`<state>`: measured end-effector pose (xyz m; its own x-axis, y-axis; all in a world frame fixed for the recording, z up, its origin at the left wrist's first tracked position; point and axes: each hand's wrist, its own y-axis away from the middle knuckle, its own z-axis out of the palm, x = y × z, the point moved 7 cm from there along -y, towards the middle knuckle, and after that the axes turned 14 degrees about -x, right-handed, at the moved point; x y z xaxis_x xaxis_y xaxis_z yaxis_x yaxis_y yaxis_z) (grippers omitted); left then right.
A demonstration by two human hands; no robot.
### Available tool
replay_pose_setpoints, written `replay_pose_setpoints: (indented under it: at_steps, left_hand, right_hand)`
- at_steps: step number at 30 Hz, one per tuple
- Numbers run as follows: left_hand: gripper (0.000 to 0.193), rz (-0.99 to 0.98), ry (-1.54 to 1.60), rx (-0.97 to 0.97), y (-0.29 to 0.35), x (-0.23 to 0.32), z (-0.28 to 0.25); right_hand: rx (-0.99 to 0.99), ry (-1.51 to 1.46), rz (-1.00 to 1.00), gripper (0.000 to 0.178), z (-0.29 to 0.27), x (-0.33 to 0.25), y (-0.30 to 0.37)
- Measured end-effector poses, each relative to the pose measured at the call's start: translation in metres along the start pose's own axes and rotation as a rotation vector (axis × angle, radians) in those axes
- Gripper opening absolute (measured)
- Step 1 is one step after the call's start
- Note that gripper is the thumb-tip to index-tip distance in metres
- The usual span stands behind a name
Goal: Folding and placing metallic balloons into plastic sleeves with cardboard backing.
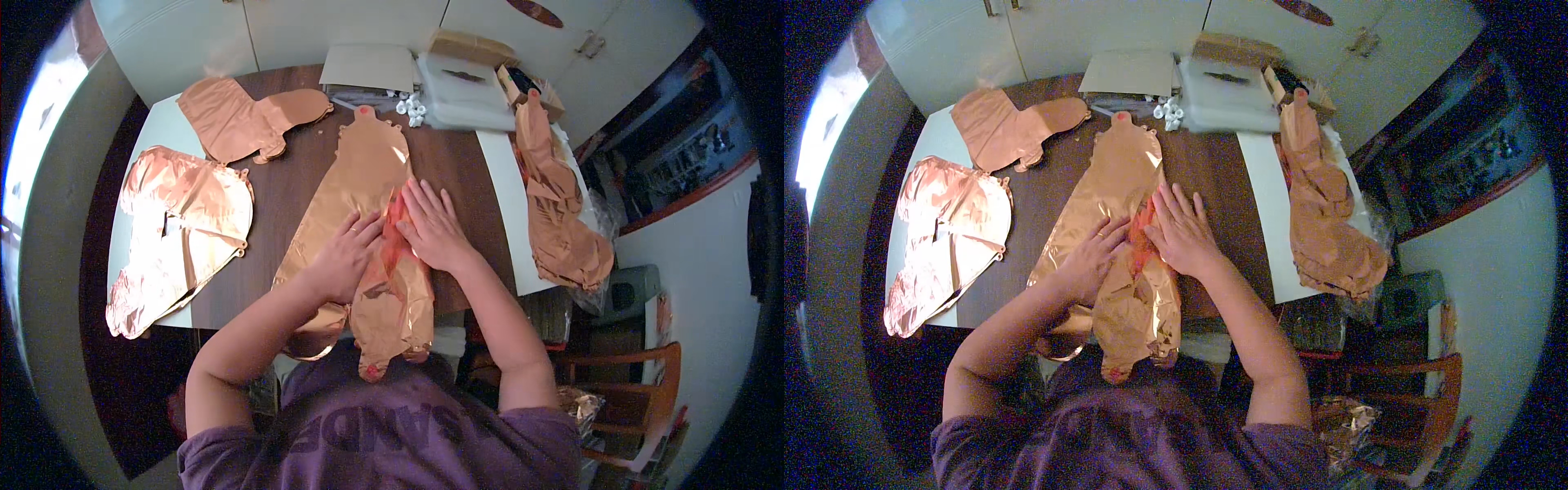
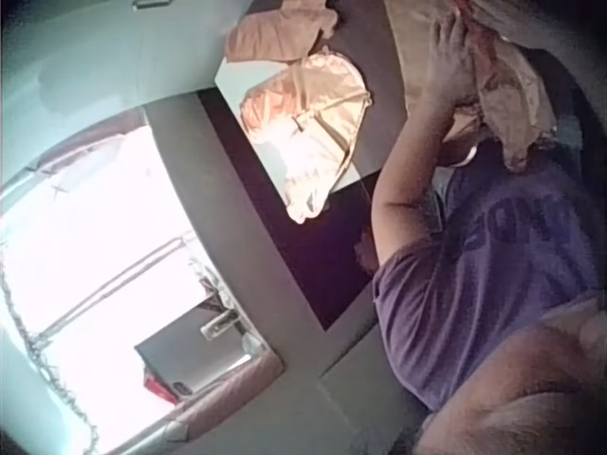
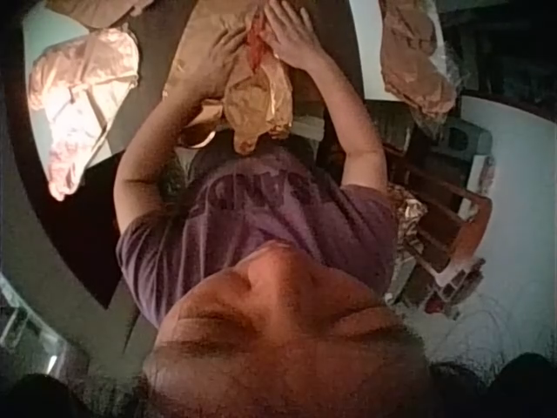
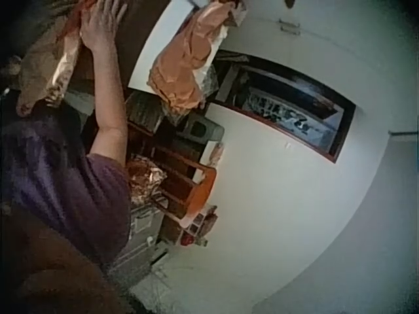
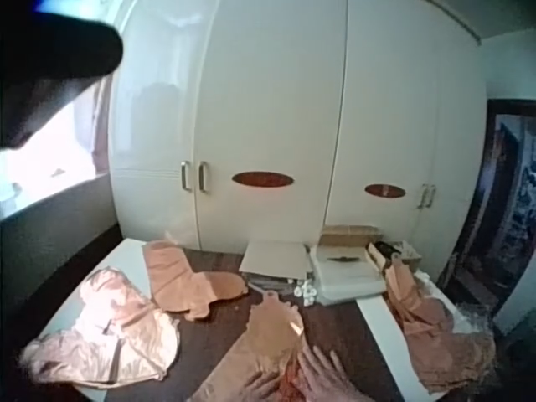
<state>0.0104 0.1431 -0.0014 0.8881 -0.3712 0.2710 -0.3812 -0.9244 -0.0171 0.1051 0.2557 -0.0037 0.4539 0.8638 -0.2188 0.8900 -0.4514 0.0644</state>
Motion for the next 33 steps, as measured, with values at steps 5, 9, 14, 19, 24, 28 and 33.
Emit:
replay_pose_setpoints:
  at_steps: [5, 9, 14, 19, 24, 28, 33]
  left_hand:
    - [0.075, 0.112, 0.383, 0.205, 0.007, -0.001, -0.029]
    - [0.068, -0.069, 0.098, 0.13, 0.016, -0.018, -0.033]
    - [0.06, -0.041, 0.152, 0.143, 0.022, -0.017, -0.026]
    - [0.058, -0.041, 0.141, 0.124, 0.024, -0.012, -0.031]
    - [0.057, -0.031, 0.117, 0.12, 0.023, -0.013, -0.026]
    - [0.062, -0.05, 0.142, 0.119, 0.021, -0.017, -0.024]
    - [0.06, -0.057, 0.762, 0.207, 0.02, -0.037, -0.039]
  right_hand:
    - [0.006, 0.044, 0.004, 0.062, 0.001, 0.0, -0.002]
    - [-0.008, 0.048, 0.018, 0.063, -0.002, 0.0, -0.002]
    - [0.005, -0.016, 0.019, 0.065, -0.013, -0.008, 0.005]
    - [-0.085, -0.022, -0.001, 0.069, -0.017, -0.03, 0.028]
    - [-0.103, -0.016, -0.001, 0.072, 0.005, -0.039, 0.028]
    - [-0.085, -0.013, -0.015, 0.071, 0.005, -0.041, 0.026]
    - [-0.053, -0.012, -0.032, 0.071, 0.007, -0.041, 0.027]
